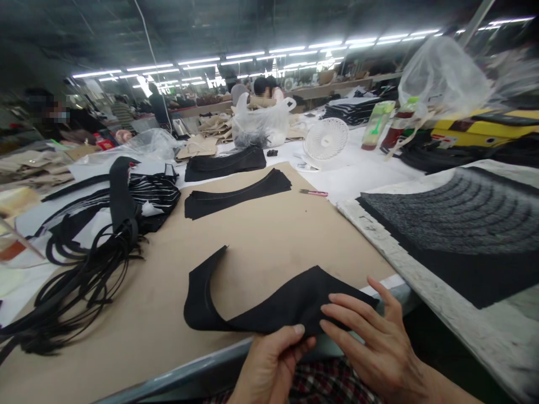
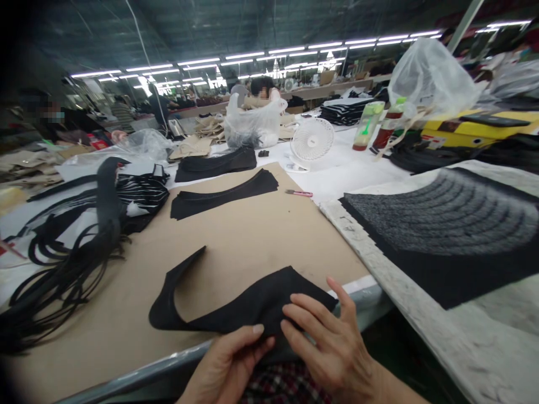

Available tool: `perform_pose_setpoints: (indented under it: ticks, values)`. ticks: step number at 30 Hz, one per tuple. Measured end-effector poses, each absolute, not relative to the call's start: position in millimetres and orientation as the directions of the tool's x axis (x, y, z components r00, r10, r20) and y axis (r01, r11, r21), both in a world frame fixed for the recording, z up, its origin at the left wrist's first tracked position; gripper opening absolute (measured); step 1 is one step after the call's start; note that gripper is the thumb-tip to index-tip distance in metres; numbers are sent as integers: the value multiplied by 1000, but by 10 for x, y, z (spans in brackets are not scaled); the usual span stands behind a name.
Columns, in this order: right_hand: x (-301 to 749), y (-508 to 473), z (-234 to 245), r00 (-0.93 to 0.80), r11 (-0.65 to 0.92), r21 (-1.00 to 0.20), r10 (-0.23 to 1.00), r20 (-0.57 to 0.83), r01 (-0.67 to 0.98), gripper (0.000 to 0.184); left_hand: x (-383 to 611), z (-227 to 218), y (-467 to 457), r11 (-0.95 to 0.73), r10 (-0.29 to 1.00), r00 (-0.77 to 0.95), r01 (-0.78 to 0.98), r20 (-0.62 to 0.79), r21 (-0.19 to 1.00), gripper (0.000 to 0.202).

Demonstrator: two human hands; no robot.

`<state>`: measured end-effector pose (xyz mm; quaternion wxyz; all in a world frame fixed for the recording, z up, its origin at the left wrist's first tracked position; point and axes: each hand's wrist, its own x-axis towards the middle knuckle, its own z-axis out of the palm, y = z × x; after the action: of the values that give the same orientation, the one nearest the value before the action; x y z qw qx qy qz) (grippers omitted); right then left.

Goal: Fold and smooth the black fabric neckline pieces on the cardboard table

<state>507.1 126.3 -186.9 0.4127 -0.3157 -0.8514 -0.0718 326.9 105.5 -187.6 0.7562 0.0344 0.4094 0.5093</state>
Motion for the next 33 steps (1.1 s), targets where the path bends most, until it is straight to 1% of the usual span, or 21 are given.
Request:
perform_pose_setpoints:
  ticks: [6,9,11,13,15,17,18,19,20,21,22,23,24,25,27,30,33]
  values:
    - [5110,1268,-1954,-435,778,-147,485,758,612,24,3258,-1976,1029,458,824,95,-692,-559,558,16]
    - [5082,1279,-1961,-440,784,-145,480,759,604,24,3258,-1983,1008,458,829,94,-681,-551,572,18]
    - [5056,1285,-1929,-435,781,-167,496,751,601,23,3251,-1977,1002,458,841,124,-681,-527,571,24]
    - [5037,1300,-1831,-442,768,-241,562,699,594,20,3227,-1975,1025,434,876,166,-682,-453,589,38]
    - [5036,1335,-1659,-494,730,-376,672,552,572,15,3179,-1979,1084,374,915,144,-655,-378,657,63]
    - [5048,1395,-1445,-556,637,-561,759,338,529,9,3112,-1975,1162,329,914,-2,-582,-406,744,81]
    - [5055,1432,-1342,-573,547,-671,790,217,501,8,3075,-1962,1197,314,902,-87,-540,-423,781,86]
    - [5060,1471,-1255,-584,416,-781,808,81,466,13,3037,-1940,1220,295,898,-142,-506,-416,810,90]
    - [5060,1510,-1190,-590,250,-874,805,-52,418,20,3003,-1908,1230,274,910,-147,-490,-388,828,91]
    - [5054,1547,-1153,-597,66,-931,783,-175,359,28,2974,-1870,1224,256,935,-91,-493,-342,831,90]
    - [5042,1578,-1146,-609,-106,-948,744,-276,301,34,2951,-1829,1205,254,957,8,-508,-290,823,89]
    - [5024,1603,-1166,-620,-240,-939,706,-342,245,40,2936,-1790,1176,268,963,116,-528,-244,806,86]
    - [5002,1619,-1207,-634,-323,-926,679,-372,197,43,2931,-1760,1143,292,956,200,-547,-216,785,82]
    - [4978,1626,-1263,-644,-361,-918,666,-377,164,46,2933,-1741,1111,317,946,249,-559,-210,766,77]
    - [4933,1617,-1381,-650,-372,-917,662,-373,147,47,2955,-1743,1061,353,934,253,-549,-252,758,68]
    - [4900,1580,-1493,-631,-344,-920,676,-381,187,46,2999,-1815,1025,386,922,155,-407,-354,828,50]
    - [4914,1566,-1499,-611,-318,-918,686,-395,237,45,3031,-1867,1004,407,908,29,-306,-419,861,42]
